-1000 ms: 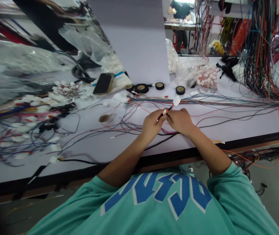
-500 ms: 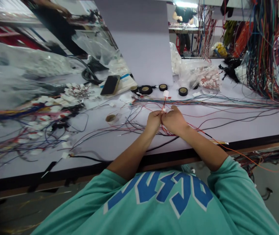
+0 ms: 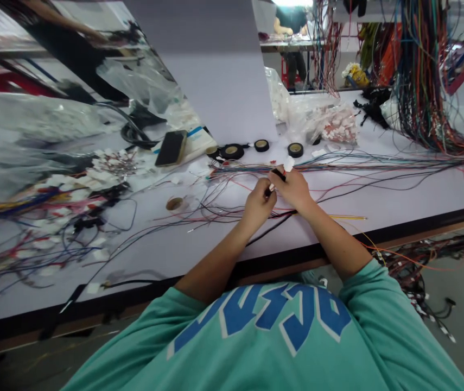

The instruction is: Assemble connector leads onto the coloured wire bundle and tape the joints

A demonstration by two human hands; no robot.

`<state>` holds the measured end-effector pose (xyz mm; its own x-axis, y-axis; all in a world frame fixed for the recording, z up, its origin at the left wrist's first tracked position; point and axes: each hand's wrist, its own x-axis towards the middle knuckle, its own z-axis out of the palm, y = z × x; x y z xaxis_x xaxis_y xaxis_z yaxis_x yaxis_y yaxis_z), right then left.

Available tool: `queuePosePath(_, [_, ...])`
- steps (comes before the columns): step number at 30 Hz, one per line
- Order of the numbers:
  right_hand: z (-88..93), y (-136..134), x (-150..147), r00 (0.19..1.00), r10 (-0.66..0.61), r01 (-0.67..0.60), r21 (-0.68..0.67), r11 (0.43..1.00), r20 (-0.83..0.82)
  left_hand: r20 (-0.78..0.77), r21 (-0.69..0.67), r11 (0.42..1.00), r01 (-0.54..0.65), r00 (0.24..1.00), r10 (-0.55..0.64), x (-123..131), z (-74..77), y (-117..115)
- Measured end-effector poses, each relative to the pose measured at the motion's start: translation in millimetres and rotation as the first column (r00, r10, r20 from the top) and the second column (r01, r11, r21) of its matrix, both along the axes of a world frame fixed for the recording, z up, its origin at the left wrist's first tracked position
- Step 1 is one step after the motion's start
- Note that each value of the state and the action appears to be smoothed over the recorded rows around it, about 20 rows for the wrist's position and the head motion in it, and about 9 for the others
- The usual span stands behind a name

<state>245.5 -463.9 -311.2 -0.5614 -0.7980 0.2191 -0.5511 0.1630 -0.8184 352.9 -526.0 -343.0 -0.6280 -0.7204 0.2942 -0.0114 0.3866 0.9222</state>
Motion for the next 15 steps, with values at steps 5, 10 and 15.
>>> queuePosePath(5, [-1.8, 5, -14, 0.948, 0.162, -0.105, -0.214, 0.971, 0.274, -0.112, 0.495, 0.822, 0.28, 0.959, -0.259, 7, 1.0, 0])
queuePosePath(10, [5.9, 18, -39, 0.922, 0.172, -0.056, -0.319, 0.946, 0.347, -0.281, 0.605, 0.674, 0.424, 0.906, -0.317, 11, 2.4, 3])
queuePosePath(15, [11.6, 29, -53, 0.851, 0.22, -0.047, -0.348, 0.936, 0.477, -0.312, 0.619, 0.627, 0.473, 0.881, -0.356, 7, -2.7, 11])
